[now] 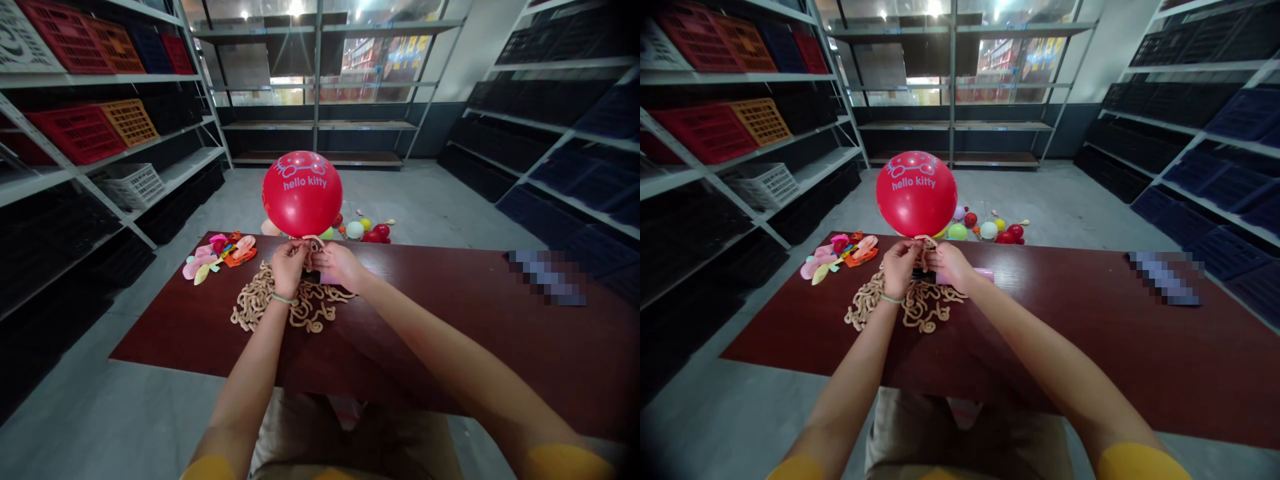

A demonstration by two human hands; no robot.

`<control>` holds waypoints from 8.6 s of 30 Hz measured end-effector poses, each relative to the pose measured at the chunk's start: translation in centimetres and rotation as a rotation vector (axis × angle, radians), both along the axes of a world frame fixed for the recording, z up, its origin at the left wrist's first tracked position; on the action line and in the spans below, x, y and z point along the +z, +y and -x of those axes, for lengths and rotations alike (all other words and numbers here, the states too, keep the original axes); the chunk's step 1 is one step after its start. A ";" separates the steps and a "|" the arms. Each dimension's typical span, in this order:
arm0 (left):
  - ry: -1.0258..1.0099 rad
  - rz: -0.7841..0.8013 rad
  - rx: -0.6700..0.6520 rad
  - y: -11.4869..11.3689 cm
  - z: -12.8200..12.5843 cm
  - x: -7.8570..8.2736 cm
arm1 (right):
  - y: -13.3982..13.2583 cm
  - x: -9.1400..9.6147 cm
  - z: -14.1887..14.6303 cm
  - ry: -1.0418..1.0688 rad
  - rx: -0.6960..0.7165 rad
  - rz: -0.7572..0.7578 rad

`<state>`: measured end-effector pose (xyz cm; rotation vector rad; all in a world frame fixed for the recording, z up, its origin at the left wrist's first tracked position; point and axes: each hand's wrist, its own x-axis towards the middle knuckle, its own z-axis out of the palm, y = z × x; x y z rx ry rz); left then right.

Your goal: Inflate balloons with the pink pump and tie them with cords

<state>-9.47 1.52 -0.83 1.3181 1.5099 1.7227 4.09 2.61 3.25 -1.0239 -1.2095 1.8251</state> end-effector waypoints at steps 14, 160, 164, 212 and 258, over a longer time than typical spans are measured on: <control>-0.433 0.117 -0.201 0.1 -0.4 0.8 | -2.8 2.4 -3.2 -0.823 -0.337 -0.891; -0.214 0.013 -0.567 -4.1 -8.3 6.4 | -2.4 6.8 -11.5 -0.868 -0.125 -1.543; -0.198 -0.092 -0.467 -3.8 -8.7 6.0 | -2.4 6.1 -10.9 -0.801 -0.216 -1.555; -0.101 -0.153 -0.503 -4.6 -8.6 5.7 | -3.3 7.2 -13.3 -0.878 -0.071 -1.603; 0.503 -0.073 -0.247 -4.8 -7.7 4.6 | -2.3 4.4 -15.0 -1.239 -0.183 -1.863</control>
